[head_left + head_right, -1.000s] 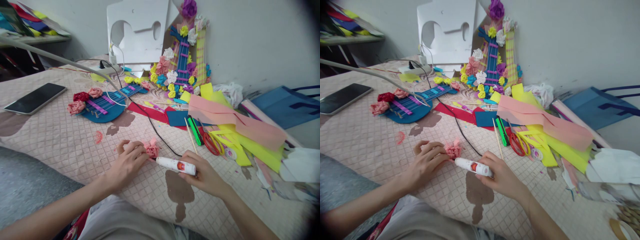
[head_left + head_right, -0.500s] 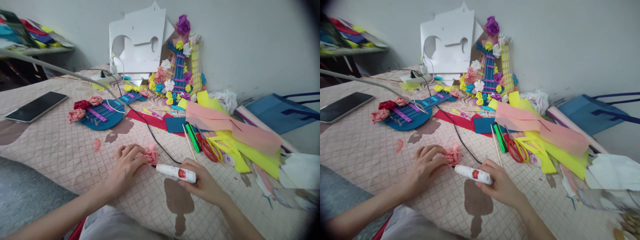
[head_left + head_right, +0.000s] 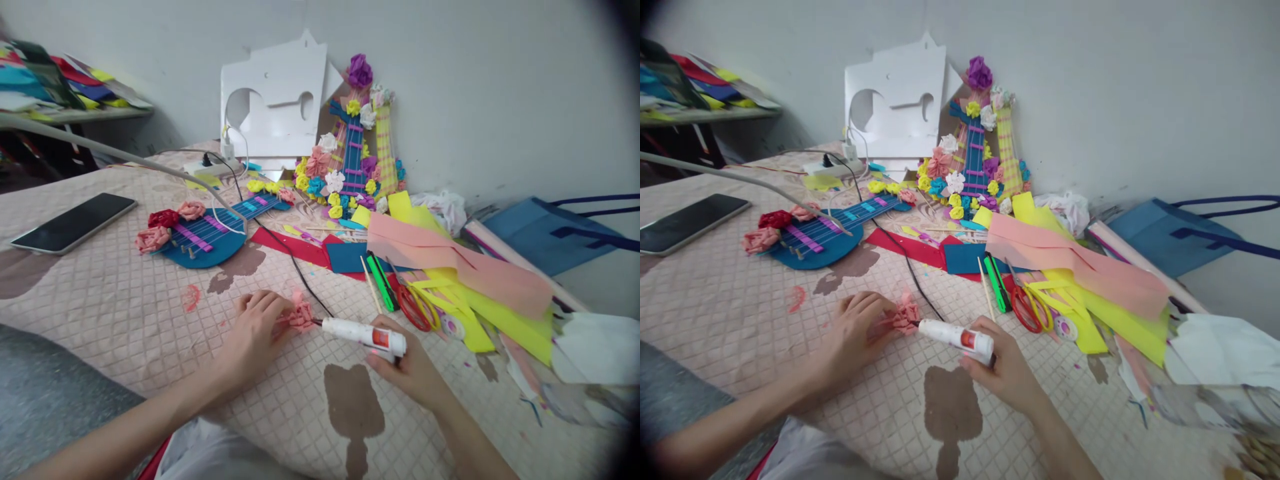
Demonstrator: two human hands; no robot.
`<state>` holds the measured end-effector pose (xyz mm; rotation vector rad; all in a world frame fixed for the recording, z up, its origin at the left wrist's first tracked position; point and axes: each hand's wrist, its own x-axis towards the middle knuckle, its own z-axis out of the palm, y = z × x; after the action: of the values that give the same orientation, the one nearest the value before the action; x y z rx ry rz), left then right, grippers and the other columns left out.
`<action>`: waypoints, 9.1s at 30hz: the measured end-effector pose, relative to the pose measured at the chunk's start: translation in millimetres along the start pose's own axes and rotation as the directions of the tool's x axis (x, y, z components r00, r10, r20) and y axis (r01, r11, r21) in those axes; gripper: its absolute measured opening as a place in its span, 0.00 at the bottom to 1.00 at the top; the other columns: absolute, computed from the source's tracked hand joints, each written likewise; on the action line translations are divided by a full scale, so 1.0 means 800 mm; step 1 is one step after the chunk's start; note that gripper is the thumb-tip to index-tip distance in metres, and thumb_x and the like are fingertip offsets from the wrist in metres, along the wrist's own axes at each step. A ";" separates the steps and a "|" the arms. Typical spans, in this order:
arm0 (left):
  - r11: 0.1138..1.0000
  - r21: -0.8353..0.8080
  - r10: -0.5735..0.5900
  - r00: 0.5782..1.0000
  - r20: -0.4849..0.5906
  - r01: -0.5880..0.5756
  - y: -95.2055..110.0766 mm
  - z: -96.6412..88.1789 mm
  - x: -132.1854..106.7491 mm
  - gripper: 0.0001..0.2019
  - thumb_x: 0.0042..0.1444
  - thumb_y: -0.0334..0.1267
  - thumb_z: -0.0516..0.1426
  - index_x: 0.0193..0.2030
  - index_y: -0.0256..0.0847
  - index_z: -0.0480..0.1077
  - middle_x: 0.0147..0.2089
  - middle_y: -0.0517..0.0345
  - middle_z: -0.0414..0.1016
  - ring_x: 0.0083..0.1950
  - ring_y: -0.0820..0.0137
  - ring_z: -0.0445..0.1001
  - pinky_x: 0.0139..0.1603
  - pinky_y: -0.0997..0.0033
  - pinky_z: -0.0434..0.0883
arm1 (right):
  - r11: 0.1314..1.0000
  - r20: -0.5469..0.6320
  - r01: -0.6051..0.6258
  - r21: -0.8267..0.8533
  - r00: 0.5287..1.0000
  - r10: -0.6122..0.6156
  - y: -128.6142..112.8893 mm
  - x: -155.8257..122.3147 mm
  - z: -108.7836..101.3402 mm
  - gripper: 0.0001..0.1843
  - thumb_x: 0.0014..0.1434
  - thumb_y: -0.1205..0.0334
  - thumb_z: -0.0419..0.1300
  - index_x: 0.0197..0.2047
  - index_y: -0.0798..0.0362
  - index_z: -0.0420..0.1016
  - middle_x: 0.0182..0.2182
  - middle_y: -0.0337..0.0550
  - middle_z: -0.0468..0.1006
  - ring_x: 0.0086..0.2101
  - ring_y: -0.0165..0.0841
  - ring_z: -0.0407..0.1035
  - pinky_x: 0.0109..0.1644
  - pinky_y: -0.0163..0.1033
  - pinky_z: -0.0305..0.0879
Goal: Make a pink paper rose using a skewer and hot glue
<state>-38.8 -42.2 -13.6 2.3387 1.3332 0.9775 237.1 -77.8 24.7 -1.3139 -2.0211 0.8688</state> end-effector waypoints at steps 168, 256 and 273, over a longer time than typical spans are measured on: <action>0.985 -0.046 -0.170 0.985 -0.033 0.169 -0.017 0.030 0.017 0.22 0.52 0.30 0.59 0.54 0.45 0.61 0.51 0.55 0.72 0.51 0.60 0.72 0.49 0.57 0.61 | 0.802 0.055 0.192 -0.566 0.979 -0.196 0.007 0.120 0.060 0.09 0.62 0.67 0.56 0.46 0.48 0.72 0.42 0.43 0.71 0.39 0.33 0.70 0.36 0.35 0.63; 0.984 -0.033 -0.174 0.983 -0.054 0.173 -0.022 0.036 0.013 0.20 0.55 0.36 0.58 0.55 0.46 0.61 0.52 0.52 0.73 0.51 0.58 0.72 0.50 0.54 0.62 | 0.865 -0.283 0.038 0.500 0.951 0.122 -0.055 0.095 -0.109 0.16 0.56 0.48 0.63 0.28 0.50 0.66 0.18 0.33 0.67 0.17 0.24 0.57 0.17 0.30 0.51; 0.980 -0.042 -0.196 0.979 -0.046 0.194 -0.017 0.029 0.016 0.20 0.54 0.37 0.58 0.54 0.44 0.62 0.50 0.52 0.74 0.51 0.58 0.72 0.51 0.54 0.63 | 0.911 -0.120 -0.132 0.391 0.974 0.193 0.006 0.063 -0.019 0.13 0.57 0.51 0.62 0.32 0.51 0.67 0.21 0.32 0.67 0.20 0.24 0.59 0.21 0.30 0.54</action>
<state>-27.7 -22.5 -32.3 2.1202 1.5169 0.9967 233.4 -26.5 36.6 -1.2914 -1.5396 1.1317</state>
